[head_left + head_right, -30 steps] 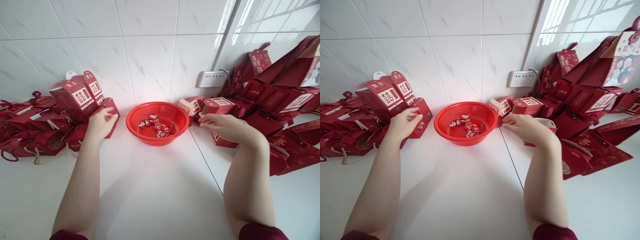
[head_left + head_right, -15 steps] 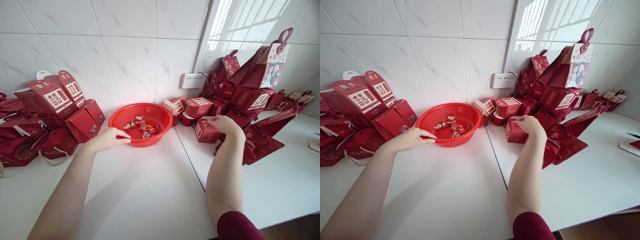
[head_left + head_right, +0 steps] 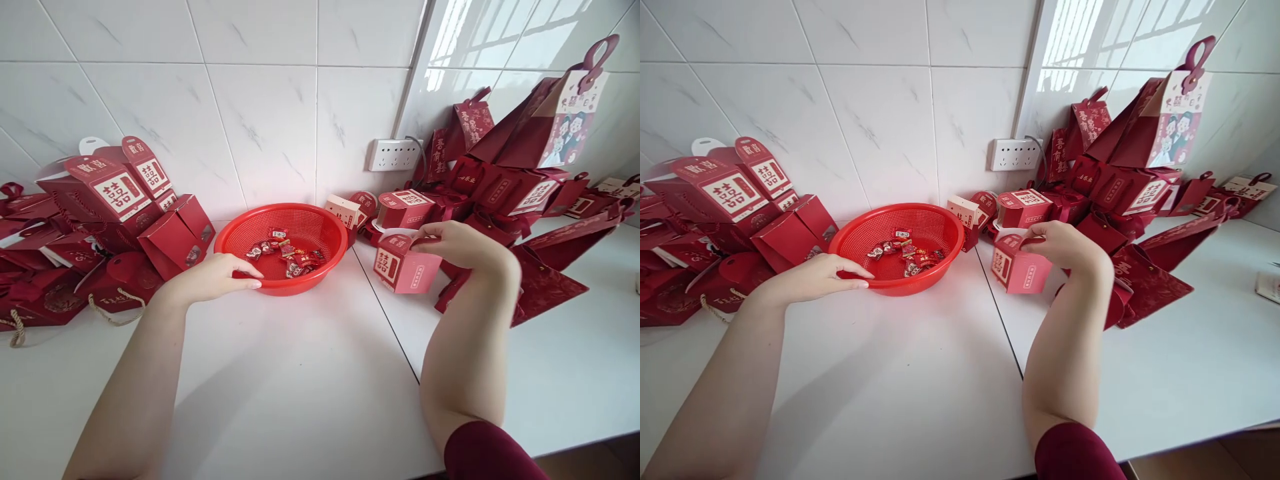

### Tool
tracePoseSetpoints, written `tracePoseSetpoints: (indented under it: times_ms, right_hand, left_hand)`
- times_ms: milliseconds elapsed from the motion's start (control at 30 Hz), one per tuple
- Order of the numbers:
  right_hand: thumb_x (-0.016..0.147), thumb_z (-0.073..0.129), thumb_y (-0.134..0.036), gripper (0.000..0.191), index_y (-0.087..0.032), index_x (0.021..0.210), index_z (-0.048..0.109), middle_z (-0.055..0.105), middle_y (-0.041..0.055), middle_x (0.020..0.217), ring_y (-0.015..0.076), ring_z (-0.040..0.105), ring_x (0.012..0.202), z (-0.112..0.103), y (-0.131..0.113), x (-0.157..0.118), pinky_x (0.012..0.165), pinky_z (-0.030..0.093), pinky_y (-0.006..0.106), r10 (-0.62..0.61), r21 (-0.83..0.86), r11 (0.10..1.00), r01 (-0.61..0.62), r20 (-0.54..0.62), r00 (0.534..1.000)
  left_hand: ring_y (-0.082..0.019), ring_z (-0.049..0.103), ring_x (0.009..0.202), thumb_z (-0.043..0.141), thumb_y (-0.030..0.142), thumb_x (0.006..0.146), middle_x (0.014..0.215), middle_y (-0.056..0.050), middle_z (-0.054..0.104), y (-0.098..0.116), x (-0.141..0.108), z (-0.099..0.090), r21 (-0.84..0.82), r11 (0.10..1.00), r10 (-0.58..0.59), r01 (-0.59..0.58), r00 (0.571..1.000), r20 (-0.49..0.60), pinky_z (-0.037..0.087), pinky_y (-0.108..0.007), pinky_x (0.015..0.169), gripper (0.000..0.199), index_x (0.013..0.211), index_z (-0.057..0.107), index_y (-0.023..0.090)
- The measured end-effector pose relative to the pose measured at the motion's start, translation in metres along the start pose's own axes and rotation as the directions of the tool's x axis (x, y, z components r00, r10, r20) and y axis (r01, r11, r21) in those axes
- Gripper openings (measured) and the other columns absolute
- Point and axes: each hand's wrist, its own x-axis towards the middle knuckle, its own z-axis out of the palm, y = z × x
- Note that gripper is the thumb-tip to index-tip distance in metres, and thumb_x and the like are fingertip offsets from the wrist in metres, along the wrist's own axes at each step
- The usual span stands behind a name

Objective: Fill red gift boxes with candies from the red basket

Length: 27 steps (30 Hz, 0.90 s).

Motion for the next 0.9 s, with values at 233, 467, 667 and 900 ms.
tracePoseSetpoints:
  times_ms: [233, 467, 667, 900]
  right_hand:
    - [0.087, 0.062, -0.029, 0.015, -0.026, 0.093, 0.075, 0.073, 0.0025, 0.11, 0.0214, 0.066, 0.101, 0.004, -0.105, -0.033, 0.091, 0.051, 0.034, -0.621, 0.382, 0.776, 0.502, 0.325, 0.713]
    - [0.08, 0.055, -0.001, 0.03, -0.022, 0.085, 0.076, 0.075, -0.0011, 0.087, 0.0144, 0.067, 0.078, 0.063, -0.158, -0.026, 0.072, 0.048, 0.025, -0.75, 0.306, 0.649, 0.696, 0.413, 0.517]
    - [0.089, 0.054, -0.006, 0.028, -0.023, 0.088, 0.076, 0.074, 0.0013, 0.09, 0.0161, 0.067, 0.082, 0.065, -0.165, -0.045, 0.074, 0.047, 0.028, -0.801, 0.285, 0.594, 0.752, 0.296, 0.52]
    - [0.096, 0.054, -0.021, 0.02, -0.021, 0.096, 0.074, 0.074, 0.0033, 0.09, 0.016, 0.067, 0.078, 0.07, -0.166, -0.066, 0.072, 0.047, 0.027, -0.773, 0.433, 0.63, 0.645, 0.429, 0.467]
  left_hand:
    - [-0.024, 0.063, 0.117, 0.059, 0.05, 0.084, 0.124, 0.004, 0.069, 0.003, -0.005, 0.001, -0.038, 0.999, 0.001, -0.007, 0.99, -0.143, 0.048, -0.028, 0.097, 0.039, 0.117, 0.071, 0.034]
    - [-0.02, 0.065, 0.104, 0.051, 0.039, 0.092, 0.111, 0.003, 0.072, 0.051, -0.036, -0.002, -0.089, 0.957, 0.241, -0.277, 0.925, -0.293, 0.051, -0.029, 0.089, 0.027, 0.102, 0.073, 0.028]
    - [-0.022, 0.066, 0.101, 0.058, 0.039, 0.088, 0.108, 0.003, 0.072, 0.068, -0.056, 0.009, -0.073, 0.917, 0.393, -0.391, 0.92, 0.01, 0.041, -0.039, 0.107, 0.024, 0.107, 0.071, 0.031]
    - [-0.012, 0.062, 0.077, 0.049, 0.017, 0.094, 0.079, 0.003, 0.066, 0.044, -0.085, 0.05, 0.231, 0.826, 0.541, -0.514, 0.838, -0.073, 0.007, -0.05, 0.125, 0.021, 0.083, 0.066, 0.022]
